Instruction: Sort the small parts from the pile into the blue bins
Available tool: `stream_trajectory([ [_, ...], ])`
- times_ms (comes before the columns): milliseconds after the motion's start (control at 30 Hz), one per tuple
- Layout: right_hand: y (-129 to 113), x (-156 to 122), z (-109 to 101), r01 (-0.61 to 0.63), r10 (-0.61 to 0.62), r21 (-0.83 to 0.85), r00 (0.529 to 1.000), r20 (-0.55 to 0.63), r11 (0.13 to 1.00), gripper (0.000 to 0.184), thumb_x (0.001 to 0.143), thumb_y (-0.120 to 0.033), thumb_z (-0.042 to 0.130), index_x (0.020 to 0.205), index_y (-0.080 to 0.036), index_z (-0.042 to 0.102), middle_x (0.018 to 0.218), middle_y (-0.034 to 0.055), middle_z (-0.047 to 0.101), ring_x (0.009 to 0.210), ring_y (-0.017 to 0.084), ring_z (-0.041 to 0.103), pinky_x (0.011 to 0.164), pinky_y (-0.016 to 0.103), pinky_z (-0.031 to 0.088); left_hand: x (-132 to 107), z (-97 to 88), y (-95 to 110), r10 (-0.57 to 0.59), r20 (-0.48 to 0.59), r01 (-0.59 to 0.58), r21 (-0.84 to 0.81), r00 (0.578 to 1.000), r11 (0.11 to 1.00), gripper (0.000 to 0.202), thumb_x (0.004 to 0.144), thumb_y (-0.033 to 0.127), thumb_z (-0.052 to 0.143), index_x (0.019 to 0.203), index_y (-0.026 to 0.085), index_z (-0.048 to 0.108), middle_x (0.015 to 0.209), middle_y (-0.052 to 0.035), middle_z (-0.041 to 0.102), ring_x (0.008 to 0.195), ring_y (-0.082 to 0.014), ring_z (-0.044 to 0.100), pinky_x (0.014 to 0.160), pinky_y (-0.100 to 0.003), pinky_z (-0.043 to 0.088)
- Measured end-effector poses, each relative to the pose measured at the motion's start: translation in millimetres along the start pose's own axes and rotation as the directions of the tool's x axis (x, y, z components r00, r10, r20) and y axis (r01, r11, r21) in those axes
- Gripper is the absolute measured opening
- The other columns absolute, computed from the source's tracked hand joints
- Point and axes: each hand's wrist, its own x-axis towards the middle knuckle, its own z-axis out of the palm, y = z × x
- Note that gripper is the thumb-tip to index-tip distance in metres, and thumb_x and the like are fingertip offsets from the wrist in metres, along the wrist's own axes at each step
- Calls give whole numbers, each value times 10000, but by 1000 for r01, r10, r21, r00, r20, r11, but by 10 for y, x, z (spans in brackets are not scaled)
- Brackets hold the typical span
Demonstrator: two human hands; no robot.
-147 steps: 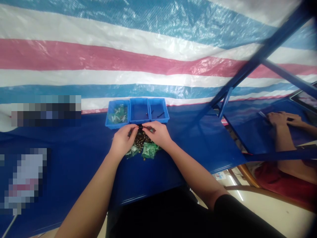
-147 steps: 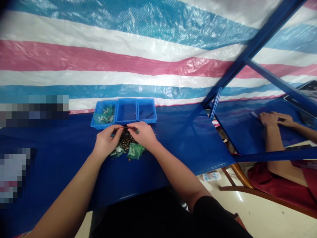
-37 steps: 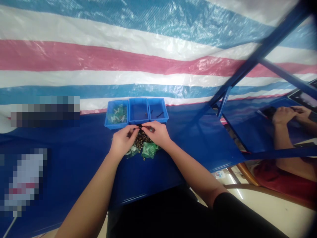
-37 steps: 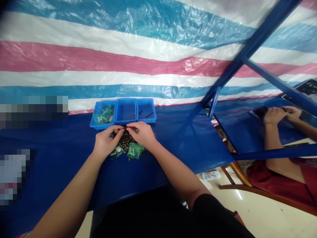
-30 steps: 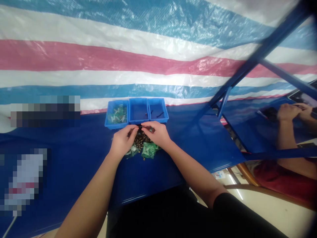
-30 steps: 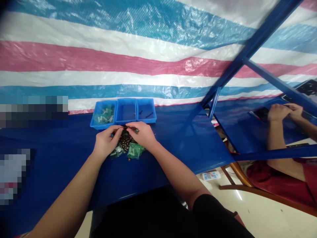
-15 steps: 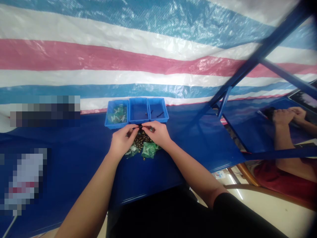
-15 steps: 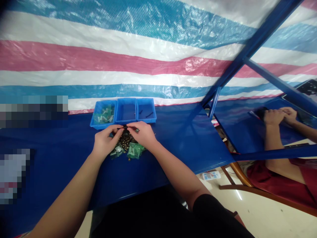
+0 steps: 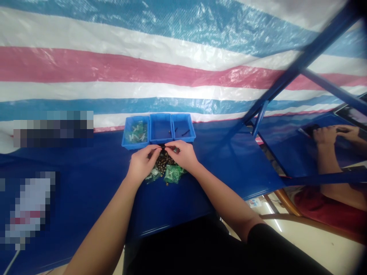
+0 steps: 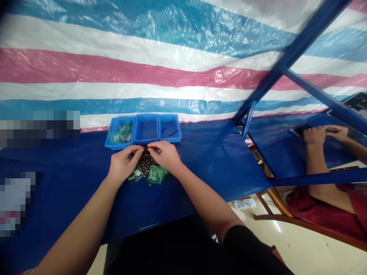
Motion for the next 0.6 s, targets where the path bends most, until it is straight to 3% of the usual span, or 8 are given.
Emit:
stream_trajectory([
  [133, 34, 30, -56, -138, 145, 62, 981, -130, 988, 212, 858, -318, 608, 985, -218, 746, 914, 26, 758, 783, 157, 690, 780, 281, 560, -5, -4, 16, -28, -15, 28, 5, 999, 1000, 256, 927, 398, 542, 984, 202, 697, 761, 11, 696, 658, -106, 627, 647, -195, 459],
  [267, 96, 75, -156, -303, 334, 158, 911, -243, 940, 235, 832, -379, 629, 944, -198, 728, 860, 34, 754, 759, 171, 699, 775, 300, 573, -5, -15, 32, -34, -33, 35, 15, 999, 999, 260, 923, 402, 539, 951, 196, 695, 725, 13, 670, 615, -99, 596, 630, -197, 448],
  [467, 209, 132, -223, -385, 462, 320, 860, -215, 866, 313, 813, -405, 655, 1011, -169, 712, 916, 81, 752, 766, 193, 718, 662, 307, 601, -11, -16, 25, -26, -30, 26, 13, 999, 1000, 262, 918, 404, 538, 953, 198, 695, 722, 8, 667, 611, -105, 589, 608, -201, 443],
  [600, 204, 146, -202, -351, 453, 417, 874, -177, 839, 422, 834, -400, 639, 1182, -162, 652, 1100, 101, 722, 769, 188, 728, 554, 273, 580, -5, -13, 15, -21, -34, 21, 10, 999, 1000, 263, 917, 401, 540, 961, 193, 696, 729, 5, 668, 611, -104, 587, 615, -202, 443],
])
